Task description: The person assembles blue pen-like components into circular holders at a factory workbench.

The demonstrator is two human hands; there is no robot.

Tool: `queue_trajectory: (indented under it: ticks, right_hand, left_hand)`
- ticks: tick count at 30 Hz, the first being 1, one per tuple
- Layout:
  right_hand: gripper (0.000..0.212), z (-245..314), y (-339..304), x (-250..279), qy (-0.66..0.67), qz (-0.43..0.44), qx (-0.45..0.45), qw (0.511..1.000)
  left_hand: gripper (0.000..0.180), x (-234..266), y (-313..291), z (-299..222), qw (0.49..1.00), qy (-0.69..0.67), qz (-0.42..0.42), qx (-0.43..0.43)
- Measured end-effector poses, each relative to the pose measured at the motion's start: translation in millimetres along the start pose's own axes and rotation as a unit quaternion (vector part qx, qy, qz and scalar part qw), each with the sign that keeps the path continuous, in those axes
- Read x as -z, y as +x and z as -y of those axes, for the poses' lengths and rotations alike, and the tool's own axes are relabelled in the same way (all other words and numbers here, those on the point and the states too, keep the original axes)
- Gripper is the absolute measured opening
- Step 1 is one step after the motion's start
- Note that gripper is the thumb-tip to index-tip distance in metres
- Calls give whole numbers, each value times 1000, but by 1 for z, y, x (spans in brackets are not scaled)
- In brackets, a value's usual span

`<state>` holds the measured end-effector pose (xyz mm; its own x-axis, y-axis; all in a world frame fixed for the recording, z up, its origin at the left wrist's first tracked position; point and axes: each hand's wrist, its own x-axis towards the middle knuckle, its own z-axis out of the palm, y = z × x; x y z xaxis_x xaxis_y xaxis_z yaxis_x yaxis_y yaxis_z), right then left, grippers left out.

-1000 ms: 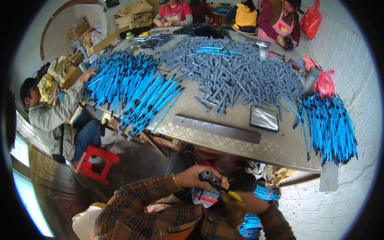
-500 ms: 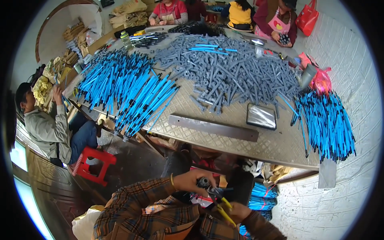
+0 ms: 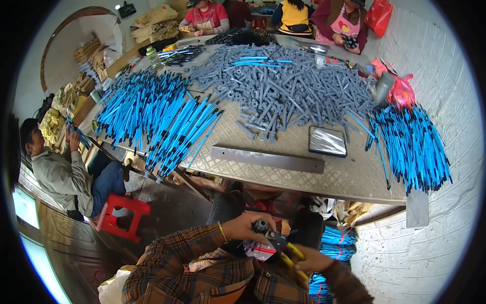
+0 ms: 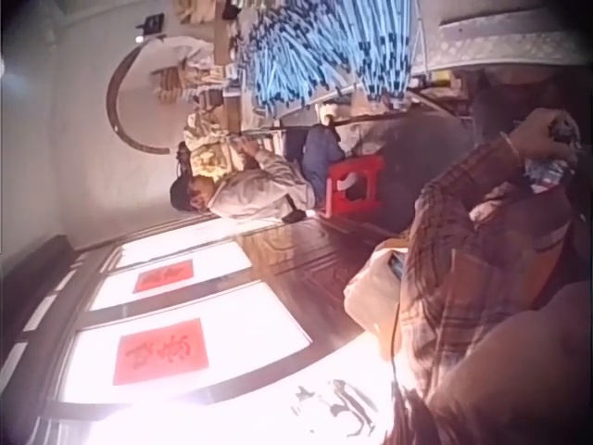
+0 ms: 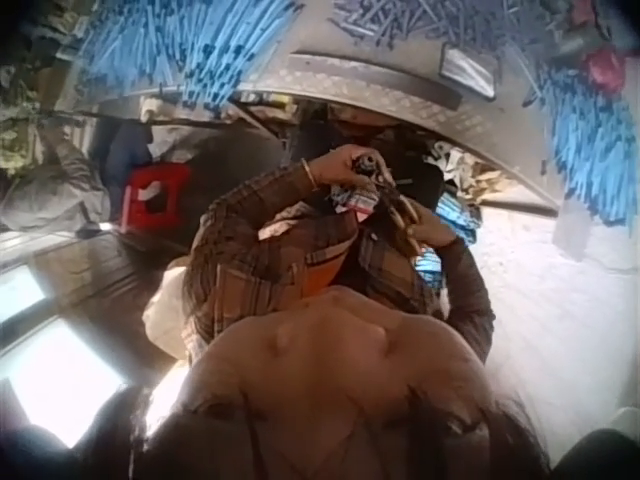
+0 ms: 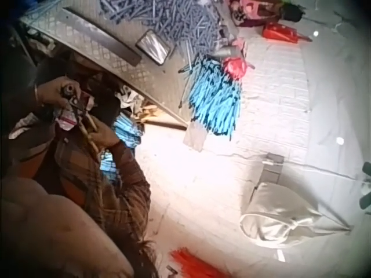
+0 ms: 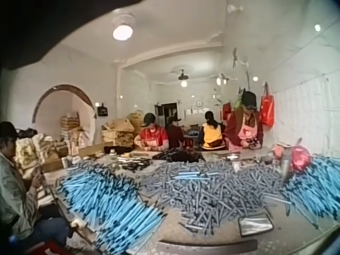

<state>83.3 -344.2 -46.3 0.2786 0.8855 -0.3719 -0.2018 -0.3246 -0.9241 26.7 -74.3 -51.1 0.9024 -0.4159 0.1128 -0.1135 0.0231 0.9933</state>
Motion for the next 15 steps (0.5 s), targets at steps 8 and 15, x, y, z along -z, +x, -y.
queue_trajectory:
  ticks: [8, 15]
  right_hand:
    - [62, -16, -9, 7, 174, 38, -172, 969]
    - [61, 22, -7, -1, -259, -30, 160, 952]
  left_hand:
    - [37, -1, 3, -8, 996, -79, -38, 3]
    - [38, -2, -2, 0, 997, -70, -27, 21]
